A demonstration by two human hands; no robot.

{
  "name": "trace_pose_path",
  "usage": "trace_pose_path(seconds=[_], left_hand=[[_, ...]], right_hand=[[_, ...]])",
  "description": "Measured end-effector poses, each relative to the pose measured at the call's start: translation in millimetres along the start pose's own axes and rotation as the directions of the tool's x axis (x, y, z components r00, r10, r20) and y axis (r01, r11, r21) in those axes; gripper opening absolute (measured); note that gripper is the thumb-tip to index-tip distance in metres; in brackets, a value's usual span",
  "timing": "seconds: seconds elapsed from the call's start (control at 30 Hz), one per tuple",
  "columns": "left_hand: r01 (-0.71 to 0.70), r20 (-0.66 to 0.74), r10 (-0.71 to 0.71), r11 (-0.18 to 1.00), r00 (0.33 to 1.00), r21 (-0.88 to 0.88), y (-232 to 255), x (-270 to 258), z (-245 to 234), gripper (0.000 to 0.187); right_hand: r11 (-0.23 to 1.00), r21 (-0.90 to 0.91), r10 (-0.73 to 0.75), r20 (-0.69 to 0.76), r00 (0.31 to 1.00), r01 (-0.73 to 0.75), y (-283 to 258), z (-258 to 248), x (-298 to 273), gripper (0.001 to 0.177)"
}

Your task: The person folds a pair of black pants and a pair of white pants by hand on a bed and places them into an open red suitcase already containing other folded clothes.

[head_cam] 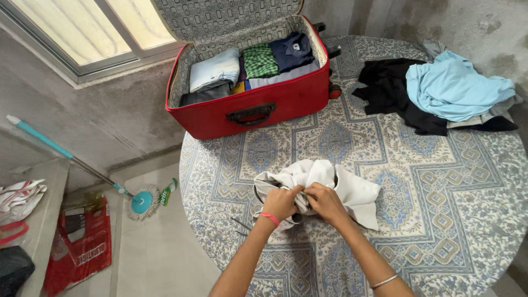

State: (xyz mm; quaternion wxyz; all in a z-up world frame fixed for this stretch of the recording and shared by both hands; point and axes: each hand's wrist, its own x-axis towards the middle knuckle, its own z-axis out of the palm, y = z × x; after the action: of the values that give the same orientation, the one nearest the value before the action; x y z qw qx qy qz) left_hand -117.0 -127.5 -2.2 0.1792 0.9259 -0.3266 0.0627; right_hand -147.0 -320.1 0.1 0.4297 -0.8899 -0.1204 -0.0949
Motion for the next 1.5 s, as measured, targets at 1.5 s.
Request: trace_pose_path(seconds=[1.5], left_hand=[[0.333,-0.089,-0.322,0.923,0.943,0.194,-97.7,82.7,-38.1,0.035]], right_hand=[[0.767,-0.168,0.637,0.074,0.768,-0.620,101.3,-194.5,50.1,0.026]])
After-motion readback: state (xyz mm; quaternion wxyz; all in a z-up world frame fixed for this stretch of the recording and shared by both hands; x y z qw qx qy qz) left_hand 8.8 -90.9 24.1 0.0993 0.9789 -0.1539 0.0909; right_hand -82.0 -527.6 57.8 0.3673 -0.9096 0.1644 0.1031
